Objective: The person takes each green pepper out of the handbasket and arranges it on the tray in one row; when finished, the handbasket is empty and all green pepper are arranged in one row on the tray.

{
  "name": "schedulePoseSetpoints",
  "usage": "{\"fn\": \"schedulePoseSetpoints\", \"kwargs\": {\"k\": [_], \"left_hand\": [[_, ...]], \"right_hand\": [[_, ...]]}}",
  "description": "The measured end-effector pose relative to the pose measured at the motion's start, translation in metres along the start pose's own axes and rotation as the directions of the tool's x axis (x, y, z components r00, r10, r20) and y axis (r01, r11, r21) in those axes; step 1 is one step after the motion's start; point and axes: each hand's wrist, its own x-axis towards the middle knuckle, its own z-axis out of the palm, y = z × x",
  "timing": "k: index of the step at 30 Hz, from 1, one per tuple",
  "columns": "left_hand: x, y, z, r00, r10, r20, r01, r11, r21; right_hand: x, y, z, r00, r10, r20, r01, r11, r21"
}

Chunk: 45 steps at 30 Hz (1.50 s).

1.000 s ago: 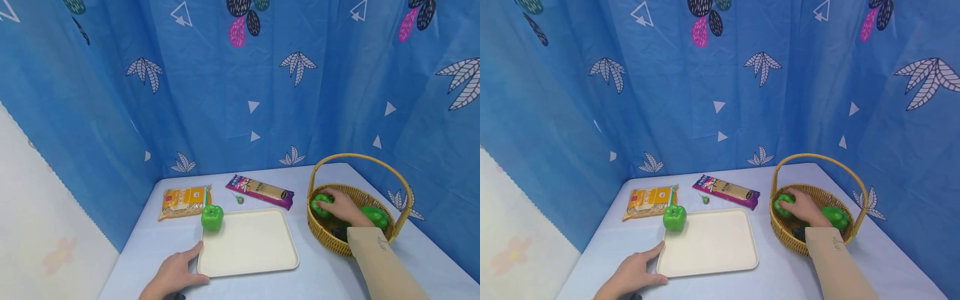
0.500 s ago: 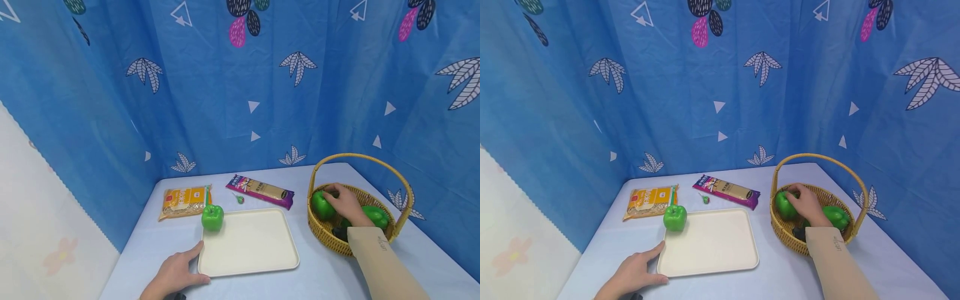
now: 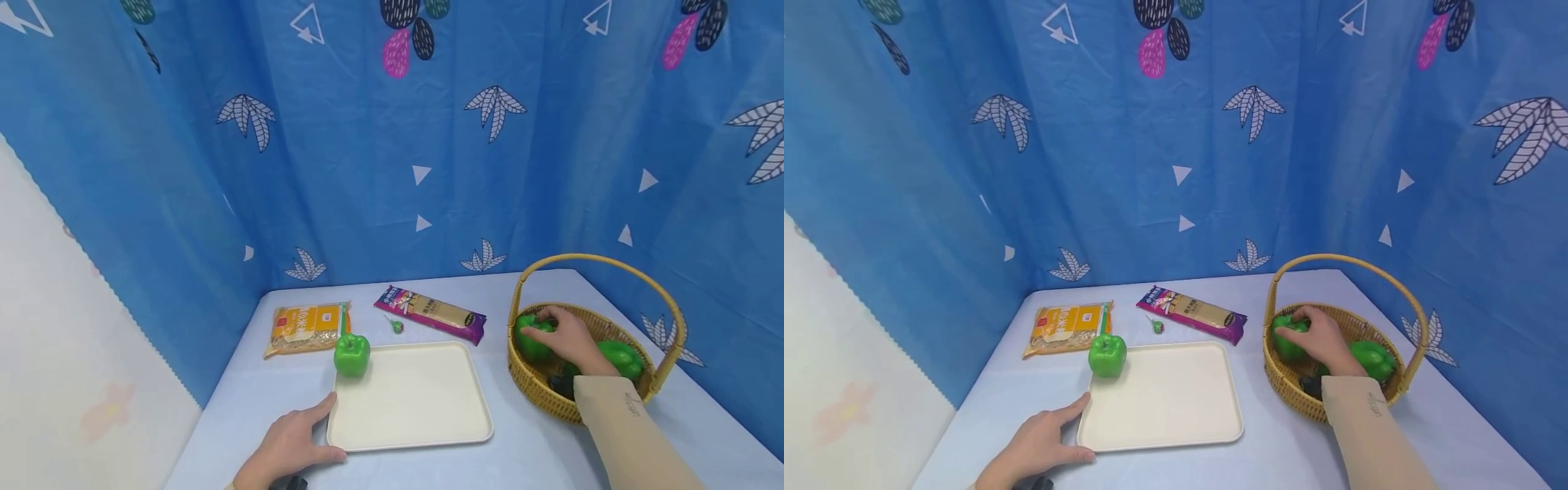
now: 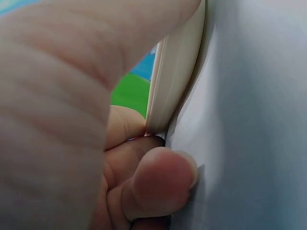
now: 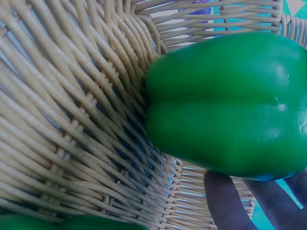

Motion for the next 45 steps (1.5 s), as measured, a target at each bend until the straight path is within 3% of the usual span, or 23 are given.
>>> {"fn": "schedulePoseSetpoints", "kwargs": {"k": [30, 45], "left_hand": [[0.0, 0.0, 0.002, 1.0, 0.008, -0.003, -0.008, 1.0, -0.007], [0.0, 0.003, 0.0, 1.0, 0.004, 0.005, -0.004, 1.0, -0.005]], "right_hand": [[0.001, -0.003, -0.002, 1.0, -0.014, 0.022, 0.014, 1.0, 0.009], [-0.006, -0.023, -0.032, 0.999, 0.02, -0.046, -0.017, 0.998, 0.063]]}}
